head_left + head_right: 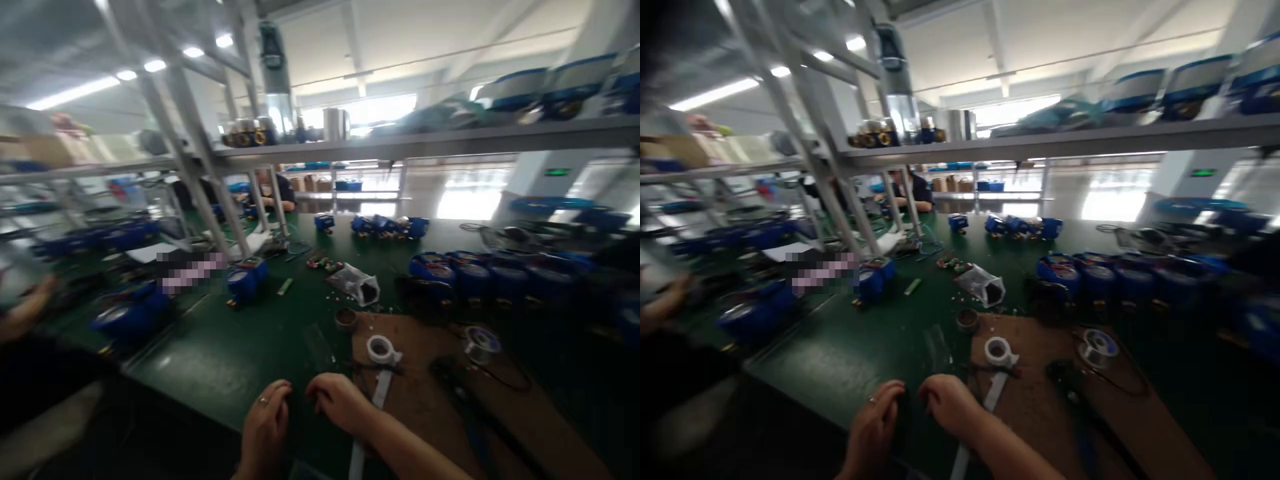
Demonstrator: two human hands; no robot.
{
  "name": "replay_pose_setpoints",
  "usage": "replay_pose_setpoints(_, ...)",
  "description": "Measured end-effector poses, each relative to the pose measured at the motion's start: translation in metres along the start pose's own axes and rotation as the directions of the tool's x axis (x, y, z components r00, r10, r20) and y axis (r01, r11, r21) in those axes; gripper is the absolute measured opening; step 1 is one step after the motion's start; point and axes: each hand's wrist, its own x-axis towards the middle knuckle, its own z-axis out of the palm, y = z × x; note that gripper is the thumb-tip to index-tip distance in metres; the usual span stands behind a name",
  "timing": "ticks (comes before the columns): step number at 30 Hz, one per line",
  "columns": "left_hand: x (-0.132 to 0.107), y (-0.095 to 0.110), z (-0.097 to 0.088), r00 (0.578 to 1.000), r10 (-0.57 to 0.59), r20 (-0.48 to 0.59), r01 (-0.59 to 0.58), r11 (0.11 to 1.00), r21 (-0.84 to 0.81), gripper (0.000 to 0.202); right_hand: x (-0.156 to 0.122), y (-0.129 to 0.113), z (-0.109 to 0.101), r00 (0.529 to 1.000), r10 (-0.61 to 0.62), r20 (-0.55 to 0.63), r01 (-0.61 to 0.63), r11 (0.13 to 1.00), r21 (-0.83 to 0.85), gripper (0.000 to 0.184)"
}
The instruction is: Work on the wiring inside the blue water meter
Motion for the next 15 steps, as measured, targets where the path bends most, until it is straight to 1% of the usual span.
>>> replay_pose_setpoints(1, 0.001, 0.005, 0.001, 0.999, -0.041, -0.002, 0.041, 0.999, -0.014, 0.027, 0.000, 0.000, -0.001, 1.000, 0.005, 0.006, -0.005, 1.000, 0.017, 0.030)
replay_pose_setpoints(2, 0.002, 0.009, 0.001, 0.996, -0.085, 0.035, 0.086, 0.995, -0.042, 0.029, -0.001, 0.001, -0.002, 0.999, 0.042, -0.003, -0.042, 0.999, 0.035, 0.029)
replay_pose_setpoints(3, 0.003, 0.012, 0.001, 0.987, -0.134, 0.093, 0.141, 0.987, -0.077, 0.029, -0.002, 0.001, -0.003, 0.998, 0.055, 0.009, -0.056, 0.997, 0.047, 0.029)
replay_pose_setpoints(4, 0.003, 0.015, 0.000, 0.977, -0.170, 0.128, 0.185, 0.976, -0.112, 0.030, -0.002, 0.002, -0.004, 0.998, 0.065, 0.025, -0.066, 0.997, 0.049, 0.030)
replay_pose_setpoints(6, 0.002, 0.020, -0.002, 0.962, -0.226, 0.154, 0.250, 0.954, -0.165, 0.030, -0.004, 0.003, -0.004, 0.995, 0.073, 0.070, -0.076, 0.996, 0.040, 0.030)
replay_pose_setpoints(10, 0.000, 0.026, -0.004, 0.955, -0.267, 0.131, 0.291, 0.929, -0.227, 0.028, -0.005, 0.011, -0.003, 0.986, 0.078, 0.145, -0.074, 0.997, -0.029, 0.032)
replay_pose_setpoints(13, -0.002, 0.025, 0.000, 0.951, -0.282, 0.129, 0.306, 0.920, -0.245, 0.027, -0.004, 0.022, -0.003, 0.976, 0.076, 0.202, -0.063, 0.995, -0.071, 0.038)
replay_pose_setpoints(15, -0.003, 0.023, 0.004, 0.951, -0.282, 0.124, 0.305, 0.920, -0.245, 0.027, -0.002, 0.032, -0.003, 0.970, 0.058, 0.236, -0.042, 0.997, -0.070, 0.041)
